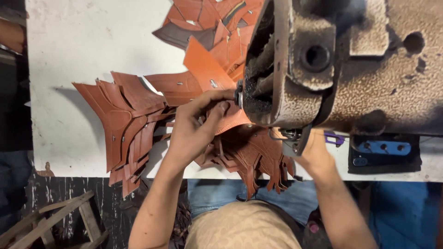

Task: Stitch together brown leather shoe components using an industrial stitching machine.

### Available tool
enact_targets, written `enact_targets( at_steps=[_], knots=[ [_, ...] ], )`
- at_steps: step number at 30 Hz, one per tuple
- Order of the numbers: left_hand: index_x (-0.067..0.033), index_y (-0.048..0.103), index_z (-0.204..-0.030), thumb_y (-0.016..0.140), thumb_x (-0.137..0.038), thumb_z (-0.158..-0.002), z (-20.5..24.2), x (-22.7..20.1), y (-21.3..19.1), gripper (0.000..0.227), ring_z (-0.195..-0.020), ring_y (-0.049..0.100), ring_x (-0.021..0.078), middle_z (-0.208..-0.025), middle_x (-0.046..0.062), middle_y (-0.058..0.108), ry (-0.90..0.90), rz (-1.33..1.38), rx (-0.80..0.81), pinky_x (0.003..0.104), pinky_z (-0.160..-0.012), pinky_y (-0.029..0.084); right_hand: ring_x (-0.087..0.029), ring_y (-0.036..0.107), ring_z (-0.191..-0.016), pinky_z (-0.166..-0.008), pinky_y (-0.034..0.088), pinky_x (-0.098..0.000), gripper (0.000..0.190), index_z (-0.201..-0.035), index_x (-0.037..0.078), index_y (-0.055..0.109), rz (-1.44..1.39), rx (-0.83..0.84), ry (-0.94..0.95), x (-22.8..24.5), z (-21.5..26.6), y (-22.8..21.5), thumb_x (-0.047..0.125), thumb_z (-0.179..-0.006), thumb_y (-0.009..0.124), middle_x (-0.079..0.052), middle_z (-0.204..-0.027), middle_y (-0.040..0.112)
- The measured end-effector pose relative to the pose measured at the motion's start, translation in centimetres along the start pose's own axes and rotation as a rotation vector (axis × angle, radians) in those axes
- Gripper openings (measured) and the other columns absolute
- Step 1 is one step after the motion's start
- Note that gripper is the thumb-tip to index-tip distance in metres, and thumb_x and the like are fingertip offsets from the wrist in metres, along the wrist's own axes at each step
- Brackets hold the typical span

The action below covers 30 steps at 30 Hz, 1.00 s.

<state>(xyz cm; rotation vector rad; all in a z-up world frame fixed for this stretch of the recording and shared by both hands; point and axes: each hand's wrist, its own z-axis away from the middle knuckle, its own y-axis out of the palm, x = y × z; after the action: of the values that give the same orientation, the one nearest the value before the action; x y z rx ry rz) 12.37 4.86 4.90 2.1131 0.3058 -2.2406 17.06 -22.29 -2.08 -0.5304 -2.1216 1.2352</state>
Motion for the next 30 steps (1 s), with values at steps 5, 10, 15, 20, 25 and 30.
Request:
enact_targets(
  at_steps=[5,10,15,20,25,30],
  knots=[
    [0.0019,0.066,-0.128,0.057,-0.001,-0.103,1.0,0.0,1.0,0.027,-0.112,0.071,0.0124,-0.118,0.006,0.074,-0.07,0.18,-0.002,0.028,-0.101,0.057,-0.026,0.065,-0.09,-0.081,0.05,-0.0374,0.018,-0.106,-0.002,0.066,-0.43,0.067,0.092,1.0,-1.9,-2.1,0.004,-0.089,0.063,-0.011,-0.098,0.069],
    [0.0042,0.068,-0.124,0.059,-0.002,-0.103,1.2,1.2,1.9,0.024,-0.11,0.072,0.0122,-0.116,0.008,0.075,-0.114,0.236,-0.109,0.024,-0.087,0.056,-0.015,0.065,-0.078,-0.07,0.049,-0.0351,0.005,-0.094,0.006,0.069,-0.331,-0.213,0.252,2.3,-1.5,-1.1,0.006,-0.093,0.074,-0.002,-0.088,0.069],
    [0.0054,0.07,-0.12,0.061,-0.002,-0.103,1.4,1.8,3.0,0.021,-0.103,0.07,0.0094,-0.109,0.007,0.075,-0.121,0.228,-0.162,0.021,-0.08,0.054,-0.017,0.056,-0.075,-0.063,0.043,-0.0298,0.019,-0.103,0.0,0.07,-0.342,-0.346,0.424,4.8,-0.3,-1.9,0.003,-0.084,0.072,-0.008,-0.094,0.062],
    [0.0055,0.068,-0.122,0.058,-0.001,-0.105,1.5,2.2,3.6,0.021,-0.101,0.068,0.0077,-0.11,0.005,0.073,-0.072,0.267,-0.184,0.022,-0.087,0.053,-0.018,0.054,-0.082,-0.068,0.045,-0.0276,0.022,-0.107,-0.004,0.067,-0.434,-0.38,0.466,5.1,1.7,-2.0,-0.001,-0.085,0.065,-0.012,-0.105,0.06],
    [0.0055,0.068,-0.121,0.054,0.0,-0.107,1.2,2.6,3.9,0.02,-0.104,0.067,0.0076,-0.111,0.003,0.071,-0.002,0.399,-0.186,0.024,-0.098,0.056,-0.025,0.065,-0.103,-0.091,0.053,-0.0332,0.013,-0.111,-0.002,0.068,-0.355,-0.317,0.42,5.4,3.3,-3.2,-0.001,-0.098,0.068,-0.014,-0.114,0.065],
    [0.0052,0.07,-0.117,0.057,-0.002,-0.108,0.9,2.3,4.3,0.018,-0.089,0.059,0.0051,-0.097,0.0,0.067,-0.007,0.347,-0.224,0.022,-0.08,0.05,-0.025,0.066,-0.101,-0.09,0.053,-0.0335,0.015,-0.114,0.0,0.072,-0.325,-0.307,0.475,4.9,4.9,-4.5,-0.001,-0.1,0.068,-0.013,-0.111,0.067]
  ],
)
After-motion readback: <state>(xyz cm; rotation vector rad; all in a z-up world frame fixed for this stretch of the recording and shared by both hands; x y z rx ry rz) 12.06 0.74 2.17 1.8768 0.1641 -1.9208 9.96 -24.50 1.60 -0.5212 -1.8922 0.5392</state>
